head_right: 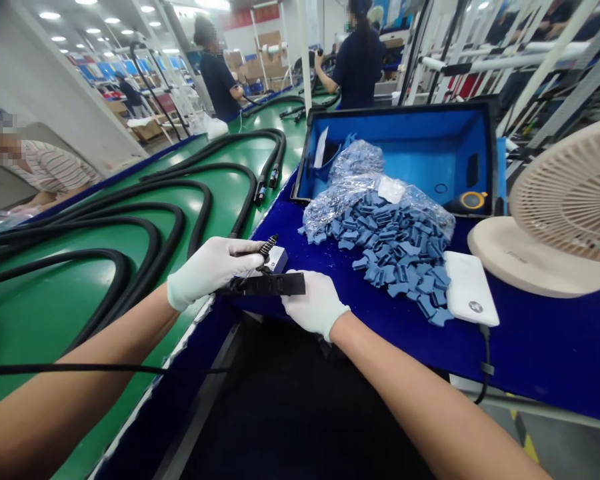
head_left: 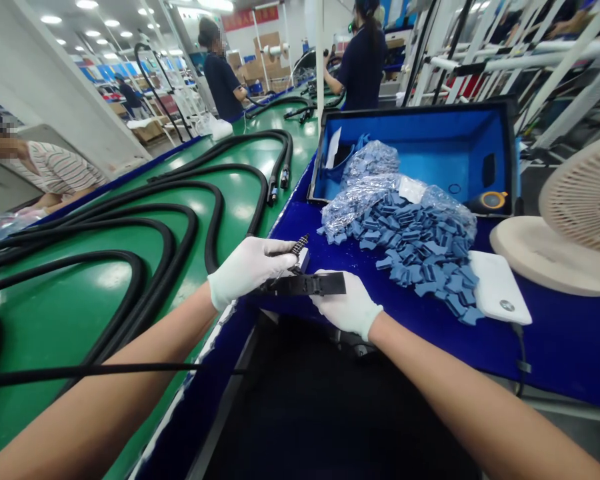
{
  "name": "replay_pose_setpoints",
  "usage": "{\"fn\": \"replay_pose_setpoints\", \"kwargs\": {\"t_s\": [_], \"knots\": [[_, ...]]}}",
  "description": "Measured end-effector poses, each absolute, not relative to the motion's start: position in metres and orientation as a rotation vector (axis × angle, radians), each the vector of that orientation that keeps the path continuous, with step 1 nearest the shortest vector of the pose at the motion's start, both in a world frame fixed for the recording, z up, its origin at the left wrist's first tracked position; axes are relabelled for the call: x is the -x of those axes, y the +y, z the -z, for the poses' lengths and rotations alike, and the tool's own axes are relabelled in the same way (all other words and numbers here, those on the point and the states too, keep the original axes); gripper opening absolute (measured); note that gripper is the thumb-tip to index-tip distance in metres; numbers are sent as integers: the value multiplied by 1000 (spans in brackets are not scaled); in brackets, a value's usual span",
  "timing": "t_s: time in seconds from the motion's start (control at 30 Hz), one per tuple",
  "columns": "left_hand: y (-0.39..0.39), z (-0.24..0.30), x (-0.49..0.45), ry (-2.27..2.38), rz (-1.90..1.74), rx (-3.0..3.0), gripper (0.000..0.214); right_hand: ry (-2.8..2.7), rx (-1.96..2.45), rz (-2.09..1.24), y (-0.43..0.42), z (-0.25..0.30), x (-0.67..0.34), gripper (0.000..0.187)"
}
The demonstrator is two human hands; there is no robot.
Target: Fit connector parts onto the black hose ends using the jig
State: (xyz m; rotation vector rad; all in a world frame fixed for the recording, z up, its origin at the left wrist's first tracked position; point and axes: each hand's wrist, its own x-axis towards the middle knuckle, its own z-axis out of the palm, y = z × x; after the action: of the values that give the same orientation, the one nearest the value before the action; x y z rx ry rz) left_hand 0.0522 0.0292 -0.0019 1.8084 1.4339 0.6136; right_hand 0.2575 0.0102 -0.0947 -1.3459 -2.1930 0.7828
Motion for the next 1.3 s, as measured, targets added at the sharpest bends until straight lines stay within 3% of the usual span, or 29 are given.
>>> {"fn": "replay_pose_setpoints", "kwargs": {"t_s": [0.2, 0.37, 0.5, 0.67, 0.73, 0.8, 0.83, 0.9, 1.0, 1.3], "knots": [[28, 2, -63, 1373, -618, -1706, 38, -2286, 1387, -619, 6, 74, -280, 6], [25, 3, -66, 1346, -696, -1665, 35, -2186, 1332, -504, 11, 75, -291, 33], [22, 2, -67, 1383, -768, -1646, 35, -2252, 1362, -553, 16, 97, -285, 29], [13, -1, -65, 1330, -791, -1658, 35, -2148, 1604, -314, 17, 108, -279, 23], [9, -2, -63, 1332, -794, -1683, 38, -2066, 1494, -310, 12, 98, -281, 42], [4, 0, -61, 1319, -808, -1742, 41, -1996, 1222, -555, 3, 81, -283, 68], [2, 2, -60, 1303, -825, -1780, 42, -1957, 1070, -716, -2, 72, -284, 72], [-3, 6, -58, 1272, -879, -1833, 42, -1872, 831, -930, -11, 57, -286, 60], [-9, 13, -56, 1267, -947, -1852, 38, -1829, 691, -923, -20, 44, -286, 36], [-21, 23, -57, 1151, -923, -2111, 28, -1726, 939, -1080, -18, 46, -282, 43]]}}
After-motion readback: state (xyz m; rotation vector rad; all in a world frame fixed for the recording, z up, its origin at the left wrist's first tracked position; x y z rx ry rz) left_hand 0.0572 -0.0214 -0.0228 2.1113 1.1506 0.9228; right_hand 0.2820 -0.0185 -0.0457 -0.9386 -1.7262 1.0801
